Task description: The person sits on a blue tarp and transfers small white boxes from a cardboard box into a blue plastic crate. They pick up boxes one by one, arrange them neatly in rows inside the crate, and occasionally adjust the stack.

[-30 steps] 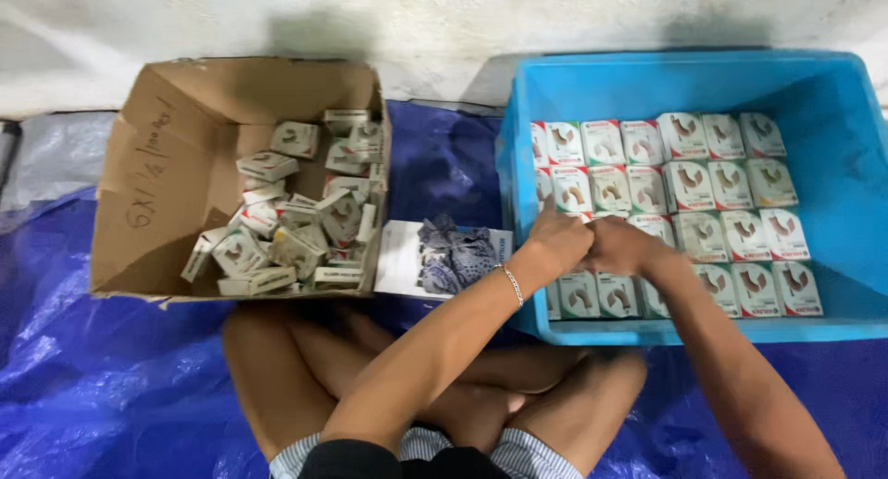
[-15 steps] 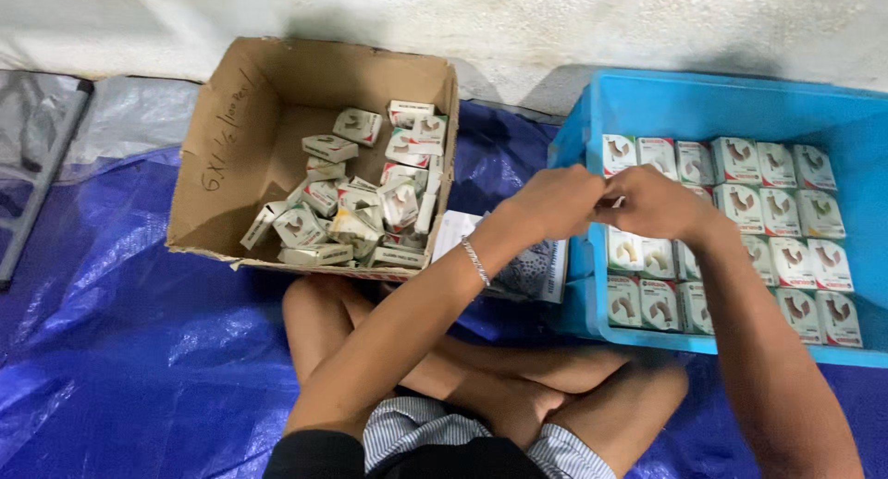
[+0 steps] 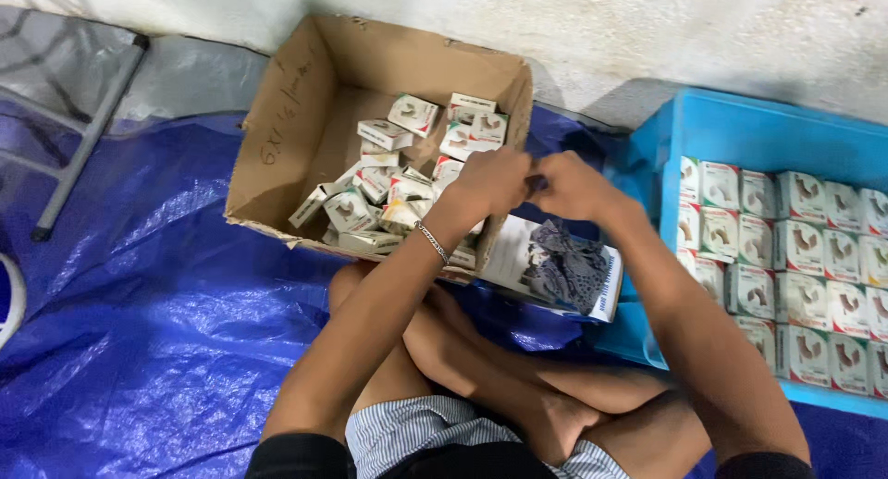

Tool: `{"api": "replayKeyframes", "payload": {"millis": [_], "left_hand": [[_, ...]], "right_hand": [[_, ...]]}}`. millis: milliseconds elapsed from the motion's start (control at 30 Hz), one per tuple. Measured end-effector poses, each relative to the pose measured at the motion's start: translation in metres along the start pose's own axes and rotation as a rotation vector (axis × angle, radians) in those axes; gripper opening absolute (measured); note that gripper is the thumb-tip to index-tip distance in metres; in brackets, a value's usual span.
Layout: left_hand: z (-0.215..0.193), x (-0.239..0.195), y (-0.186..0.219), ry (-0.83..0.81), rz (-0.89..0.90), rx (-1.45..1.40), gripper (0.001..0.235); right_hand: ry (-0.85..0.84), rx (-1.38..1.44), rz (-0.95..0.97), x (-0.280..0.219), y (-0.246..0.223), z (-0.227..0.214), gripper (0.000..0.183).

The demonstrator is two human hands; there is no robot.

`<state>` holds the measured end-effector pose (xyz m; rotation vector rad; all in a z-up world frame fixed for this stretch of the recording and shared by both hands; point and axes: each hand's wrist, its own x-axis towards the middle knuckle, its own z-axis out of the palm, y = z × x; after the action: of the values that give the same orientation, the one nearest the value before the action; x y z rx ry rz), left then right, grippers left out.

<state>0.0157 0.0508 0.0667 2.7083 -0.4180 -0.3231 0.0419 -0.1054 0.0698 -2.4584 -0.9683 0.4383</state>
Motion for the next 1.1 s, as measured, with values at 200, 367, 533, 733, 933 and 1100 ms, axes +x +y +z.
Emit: {"api": "replayKeyframes", "payload": {"millis": [200, 367, 533, 733, 933, 1100], "left_hand": [[0.035, -0.001, -0.06, -0.014, -0.117, 0.115, 0.015], [0.101, -0.001, -0.108, -0.067, -0.191, 0.207, 0.011], [0.13, -0.007, -0.112, -0.202, -0.199, 0.063, 0.013], [0.121, -0.01, -0.102, -0.442, -0.474, -0.123, 0.031], [0.133, 0.017, -0.098, -0.519, -0.515, -0.083, 0.033], [0.154, 0.061, -0.083, -0.85, -1.263, 0.014, 0.035]], "right_hand": [[-0.098, -0.472, -0.089, 0.052, -0.022, 0.06, 0.026], [-0.17, -0.49, 0.035, 0.076, -0.007, 0.103, 0.022], [-0.296, -0.567, 0.152, 0.089, -0.015, 0.118, 0.019], [-0.406, -0.497, 0.239, 0.084, -0.039, 0.107, 0.016], [-0.52, -0.558, 0.138, 0.087, -0.002, 0.129, 0.016], [-0.647, -0.576, 0.035, 0.081, -0.009, 0.124, 0.03]]}}
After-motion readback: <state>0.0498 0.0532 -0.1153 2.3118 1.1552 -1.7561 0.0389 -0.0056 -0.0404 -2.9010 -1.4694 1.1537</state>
